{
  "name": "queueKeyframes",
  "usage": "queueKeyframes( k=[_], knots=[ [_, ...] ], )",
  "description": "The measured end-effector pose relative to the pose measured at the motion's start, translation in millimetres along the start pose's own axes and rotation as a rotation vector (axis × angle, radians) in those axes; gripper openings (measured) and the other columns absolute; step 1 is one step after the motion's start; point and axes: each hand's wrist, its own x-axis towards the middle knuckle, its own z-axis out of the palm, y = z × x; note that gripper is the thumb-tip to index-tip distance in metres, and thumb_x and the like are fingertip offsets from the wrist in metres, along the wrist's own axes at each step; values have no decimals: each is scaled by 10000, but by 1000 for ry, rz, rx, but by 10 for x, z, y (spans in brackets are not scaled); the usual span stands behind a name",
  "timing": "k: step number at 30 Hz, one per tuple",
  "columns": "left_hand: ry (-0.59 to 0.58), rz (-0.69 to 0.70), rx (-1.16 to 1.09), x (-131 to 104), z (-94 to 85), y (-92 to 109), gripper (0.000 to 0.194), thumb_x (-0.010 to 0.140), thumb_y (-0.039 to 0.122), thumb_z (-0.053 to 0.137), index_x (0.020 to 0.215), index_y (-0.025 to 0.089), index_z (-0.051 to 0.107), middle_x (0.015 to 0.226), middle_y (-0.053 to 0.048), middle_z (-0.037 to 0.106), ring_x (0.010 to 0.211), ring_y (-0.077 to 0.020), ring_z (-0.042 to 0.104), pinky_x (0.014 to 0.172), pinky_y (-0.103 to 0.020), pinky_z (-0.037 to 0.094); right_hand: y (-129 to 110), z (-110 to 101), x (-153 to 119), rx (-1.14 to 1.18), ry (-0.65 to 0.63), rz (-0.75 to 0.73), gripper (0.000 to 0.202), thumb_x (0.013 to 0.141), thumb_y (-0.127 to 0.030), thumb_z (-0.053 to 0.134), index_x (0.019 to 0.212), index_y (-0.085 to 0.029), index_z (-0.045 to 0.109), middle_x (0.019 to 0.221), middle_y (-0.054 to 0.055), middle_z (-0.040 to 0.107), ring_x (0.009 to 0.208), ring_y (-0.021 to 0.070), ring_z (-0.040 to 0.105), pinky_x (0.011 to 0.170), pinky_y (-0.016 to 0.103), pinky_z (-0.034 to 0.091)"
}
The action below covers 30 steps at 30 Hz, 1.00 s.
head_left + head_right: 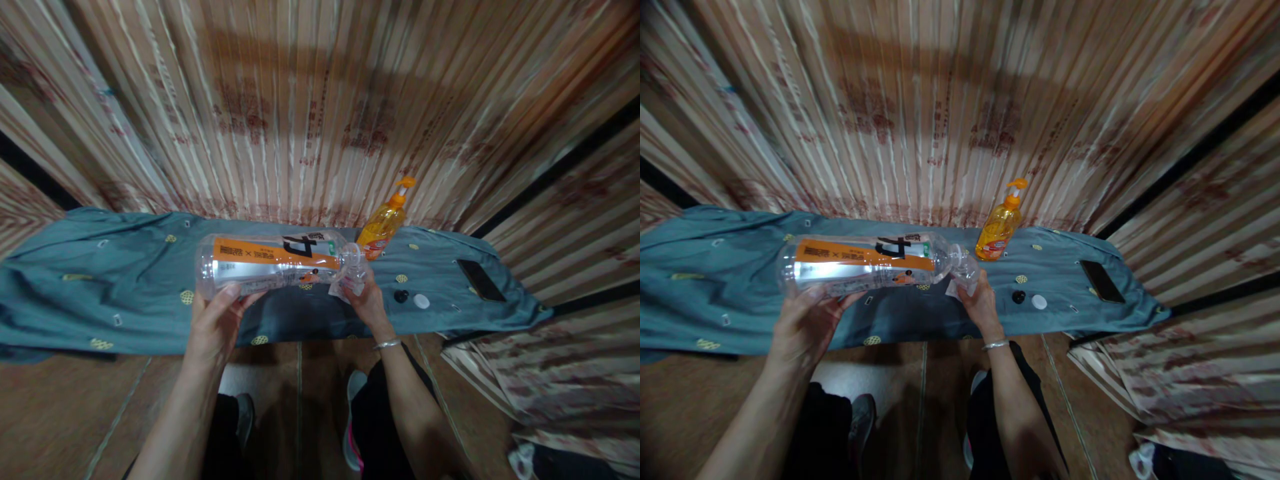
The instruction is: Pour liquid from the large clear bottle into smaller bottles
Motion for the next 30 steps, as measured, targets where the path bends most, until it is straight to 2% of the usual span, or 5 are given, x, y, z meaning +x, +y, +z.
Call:
queueKeyframes(
  k=[5, 14, 20, 30],
  knots=[
    [-16, 20, -6, 4, -24, -25, 609, 585, 326, 918, 1163, 266, 735, 913, -60, 785, 887, -305, 760, 777, -475, 657, 32, 12, 0, 0, 11, -14, 516, 765, -338, 727, 1236, -224, 552, 1051, 90, 785, 948, 325, 767, 788, 397, 607],
    [-23, 10, 13, 7, -36, -5, 535, 568, 332, 932, 1064, 245, 755, 938, -64, 783, 899, -304, 757, 774, -465, 657, 15, 7, -1, -7, 2, -10, 517, 761, -316, 731, 1237, -226, 550, 1078, 89, 778, 962, 325, 761, 794, 405, 603],
    [-12, 15, 2, 8, -28, -8, 571, 552, 333, 943, 1087, 267, 752, 936, -56, 783, 869, -285, 756, 751, -441, 661, 7, 3, -8, 4, 9, 4, 511, 763, -310, 730, 1233, -215, 553, 1038, 88, 783, 935, 323, 766, 780, 408, 608],
    [-16, 17, 8, 0, -14, -3, 559, 563, 331, 932, 1086, 260, 751, 924, -60, 786, 882, -298, 760, 782, -474, 655, 3, -1, -4, 8, 9, -18, 502, 754, -299, 723, 1219, -224, 551, 1084, 90, 778, 991, 327, 760, 814, 417, 610]
  ],
)
